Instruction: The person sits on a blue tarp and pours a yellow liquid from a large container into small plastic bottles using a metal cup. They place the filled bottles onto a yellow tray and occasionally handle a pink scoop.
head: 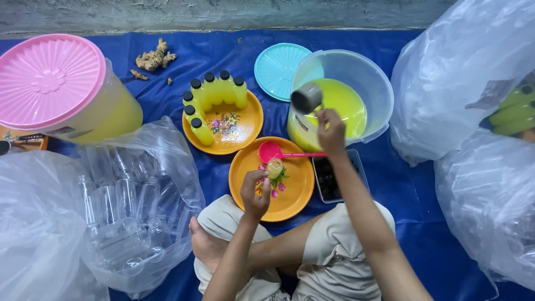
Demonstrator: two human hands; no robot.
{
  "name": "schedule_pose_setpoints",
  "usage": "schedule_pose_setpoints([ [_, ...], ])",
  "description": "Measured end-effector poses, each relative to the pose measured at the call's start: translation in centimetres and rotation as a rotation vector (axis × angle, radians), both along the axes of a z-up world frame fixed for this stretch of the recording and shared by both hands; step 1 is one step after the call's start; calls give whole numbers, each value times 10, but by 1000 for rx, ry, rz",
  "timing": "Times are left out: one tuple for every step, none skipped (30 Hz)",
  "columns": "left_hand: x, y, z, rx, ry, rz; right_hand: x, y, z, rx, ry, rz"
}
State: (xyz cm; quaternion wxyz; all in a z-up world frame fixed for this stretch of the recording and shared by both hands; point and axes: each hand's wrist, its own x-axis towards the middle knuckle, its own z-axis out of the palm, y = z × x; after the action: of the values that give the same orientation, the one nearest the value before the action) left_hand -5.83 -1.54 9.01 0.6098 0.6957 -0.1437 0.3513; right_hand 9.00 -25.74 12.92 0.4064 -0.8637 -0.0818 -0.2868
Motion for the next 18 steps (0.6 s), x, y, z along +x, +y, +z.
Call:
schedule_pose_setpoints([
  [2, 8, -12, 102, 44, 34, 13, -20, 3, -51, -52, -13],
  [2, 13, -33, 104, 43, 31, 16, -35, 5, -50, -53, -16],
  [3, 17, -53, 155, 111, 69, 21, -50, 8, -215, 32, -87],
  [4, 21, -74, 206, 179, 106, 27, -65, 11, -379, 117, -159],
  [7, 20, -81, 204, 176, 105, 36, -76, 6, -380, 115, -161],
  [11, 18, -88, 179, 321, 83, 45, -87, 2, -553, 289, -229],
  [10, 19, -95, 157, 470, 66, 52, -95, -6, -723, 468, -290],
  [9, 20, -98, 158, 472, 69, 58, -102, -23, -722, 469, -286],
  [13, 20, -100, 207, 489, 75, 68, -109, -36, -824, 569, -300],
  [16, 20, -102, 256, 507, 80, 78, -117, -49, -926, 669, -314],
  [18, 20, -103, 255, 505, 82, 77, -112, -44, -926, 666, -313],
  [20, 20, -104, 258, 517, 81, 77, -106, -40, -894, 727, -229],
  [19, 21, -105, 261, 535, 81, 74, -99, -38, -861, 791, -141],
  [16, 21, -107, 260, 539, 84, 72, -97, -33, -862, 793, -137],
  [17, 21, -107, 254, 559, 85, 72, -95, -26, -672, 831, -90],
  [18, 21, -106, 248, 578, 87, 72, -93, -20, -481, 862, -43],
  [18, 21, -107, 247, 580, 85, 64, -88, -6, -482, 864, -45],
  [18, 22, -108, 249, 594, 82, 57, -82, 7, -294, 862, -53],
])
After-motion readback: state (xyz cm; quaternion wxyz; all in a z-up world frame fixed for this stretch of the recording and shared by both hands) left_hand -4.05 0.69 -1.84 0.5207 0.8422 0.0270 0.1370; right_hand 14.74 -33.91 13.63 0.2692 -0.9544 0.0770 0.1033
